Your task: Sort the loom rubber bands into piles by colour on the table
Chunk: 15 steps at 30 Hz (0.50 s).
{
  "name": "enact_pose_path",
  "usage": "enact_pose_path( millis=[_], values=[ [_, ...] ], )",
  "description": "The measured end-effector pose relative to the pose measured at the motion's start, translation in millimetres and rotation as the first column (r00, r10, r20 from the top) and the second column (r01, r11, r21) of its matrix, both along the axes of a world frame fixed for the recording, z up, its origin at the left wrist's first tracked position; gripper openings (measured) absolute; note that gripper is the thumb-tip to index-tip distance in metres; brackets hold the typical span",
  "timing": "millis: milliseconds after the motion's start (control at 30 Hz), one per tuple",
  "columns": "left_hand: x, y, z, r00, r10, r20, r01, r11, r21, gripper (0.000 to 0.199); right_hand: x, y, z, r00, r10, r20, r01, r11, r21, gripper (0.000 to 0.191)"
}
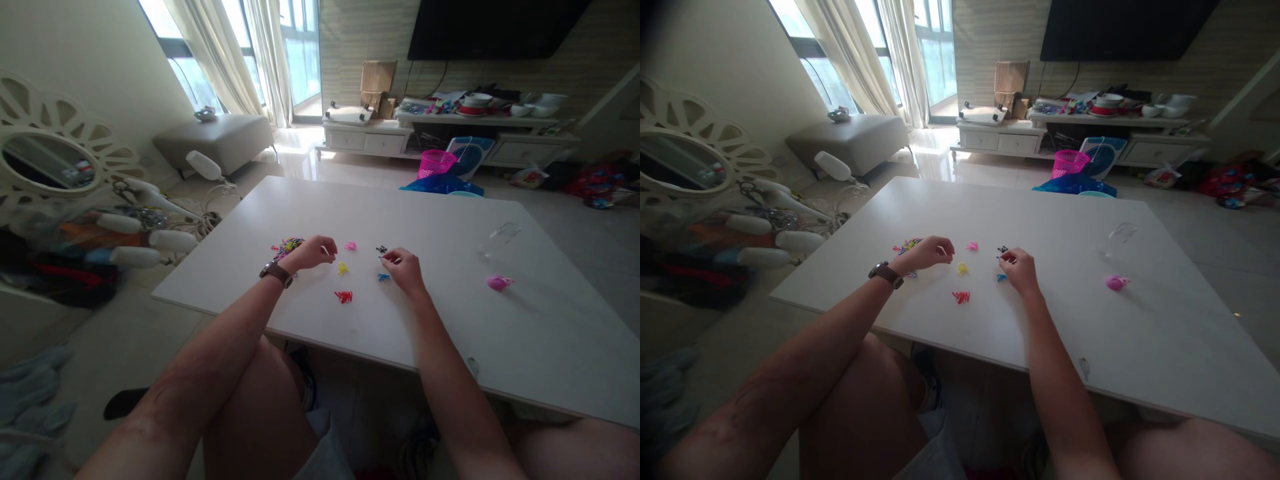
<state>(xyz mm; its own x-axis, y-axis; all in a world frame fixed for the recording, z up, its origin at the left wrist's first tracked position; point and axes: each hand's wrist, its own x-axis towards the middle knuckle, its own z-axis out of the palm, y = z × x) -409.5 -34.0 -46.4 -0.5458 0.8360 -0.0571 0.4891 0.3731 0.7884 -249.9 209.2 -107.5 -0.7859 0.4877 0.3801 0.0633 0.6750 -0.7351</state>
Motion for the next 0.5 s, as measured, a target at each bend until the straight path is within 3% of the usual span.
enact_pose_path(
  millis=[67,200,500],
  values=[
    [-5.0,-7.1,-0.6,0.999,0.039,0.003,-0.039,0.999,0.002,0.011,3.5,15.3,-3.0,0.992,-0.016,0.124,0.017,1.000,-0.009,0.009],
    [-13.8,-16.9,-6.0,0.997,0.079,0.020,-0.080,0.996,0.038,0.010,9.3,26.6,-6.9,0.946,0.088,0.312,-0.081,0.996,-0.037,0.008],
    [-18.6,-30.2,3.2,0.988,0.155,0.002,-0.155,0.988,-0.014,0.017,9.9,21.4,-2.5,0.914,0.144,0.380,-0.141,0.989,-0.035,0.021]
  ],
)
